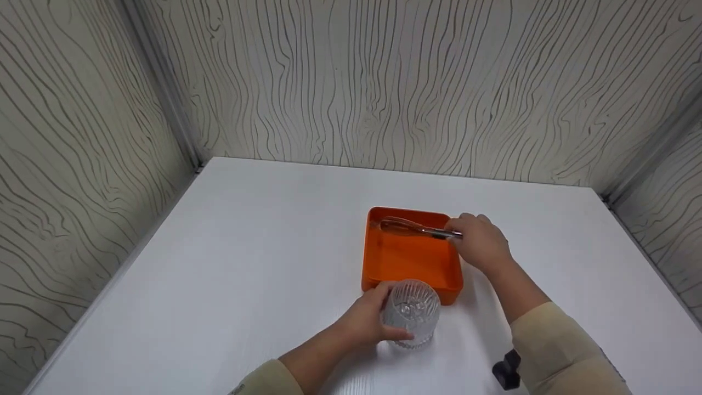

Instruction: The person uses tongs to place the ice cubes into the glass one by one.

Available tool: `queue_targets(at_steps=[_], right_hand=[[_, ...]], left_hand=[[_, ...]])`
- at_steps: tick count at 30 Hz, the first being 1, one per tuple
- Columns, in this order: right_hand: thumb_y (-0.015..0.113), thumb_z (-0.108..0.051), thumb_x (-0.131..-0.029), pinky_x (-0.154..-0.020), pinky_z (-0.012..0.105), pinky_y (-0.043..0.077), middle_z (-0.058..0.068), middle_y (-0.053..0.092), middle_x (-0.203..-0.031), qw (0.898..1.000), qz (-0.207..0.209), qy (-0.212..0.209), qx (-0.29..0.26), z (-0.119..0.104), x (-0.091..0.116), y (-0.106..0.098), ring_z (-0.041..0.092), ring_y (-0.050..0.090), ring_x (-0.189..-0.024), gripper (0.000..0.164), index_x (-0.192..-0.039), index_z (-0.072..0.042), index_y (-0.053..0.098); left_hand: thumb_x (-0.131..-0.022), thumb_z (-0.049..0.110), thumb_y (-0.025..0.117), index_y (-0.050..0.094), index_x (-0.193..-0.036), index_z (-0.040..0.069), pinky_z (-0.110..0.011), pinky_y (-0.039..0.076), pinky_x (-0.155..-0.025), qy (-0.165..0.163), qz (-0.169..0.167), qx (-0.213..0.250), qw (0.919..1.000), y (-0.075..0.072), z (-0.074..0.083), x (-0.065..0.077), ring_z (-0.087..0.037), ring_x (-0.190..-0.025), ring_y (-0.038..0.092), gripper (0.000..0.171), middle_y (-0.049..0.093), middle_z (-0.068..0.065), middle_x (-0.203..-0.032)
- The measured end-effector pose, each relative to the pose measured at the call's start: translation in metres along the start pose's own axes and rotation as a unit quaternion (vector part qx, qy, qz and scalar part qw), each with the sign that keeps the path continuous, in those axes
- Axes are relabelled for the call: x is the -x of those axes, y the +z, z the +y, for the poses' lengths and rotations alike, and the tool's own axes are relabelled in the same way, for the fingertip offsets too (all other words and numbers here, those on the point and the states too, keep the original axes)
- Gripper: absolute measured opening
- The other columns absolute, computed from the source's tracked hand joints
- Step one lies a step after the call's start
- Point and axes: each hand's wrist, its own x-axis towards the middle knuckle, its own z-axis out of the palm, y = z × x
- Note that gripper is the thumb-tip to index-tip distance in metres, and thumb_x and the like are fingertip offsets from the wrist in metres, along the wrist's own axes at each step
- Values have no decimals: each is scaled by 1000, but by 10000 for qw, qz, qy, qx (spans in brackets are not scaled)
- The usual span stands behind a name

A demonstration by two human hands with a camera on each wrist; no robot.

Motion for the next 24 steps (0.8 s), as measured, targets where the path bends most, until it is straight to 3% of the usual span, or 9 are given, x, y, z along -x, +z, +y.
queue_targets(at_steps=[9,24], right_hand=[[63,-17,-86,-72,39,48,3,58,-86,9993,249,-259,-63,12,11,-13,23,46,-81,13,-98,-15,68],[65,-14,-85,-70,38,47,0,59,-85,9977,327,-587,-88,21,38,-35,22,47,-81,12,-97,-14,68]], left_hand=[[-58,42,82,38,-120,42,-42,37,-101,6,20,-30,10000,0,1,0,-9,-110,47,76,48,20,-117],[-59,42,82,39,-122,37,-43,38,-100,182,4,-77,9998,0,0,0,-10,-110,47,76,49,17,-118]])
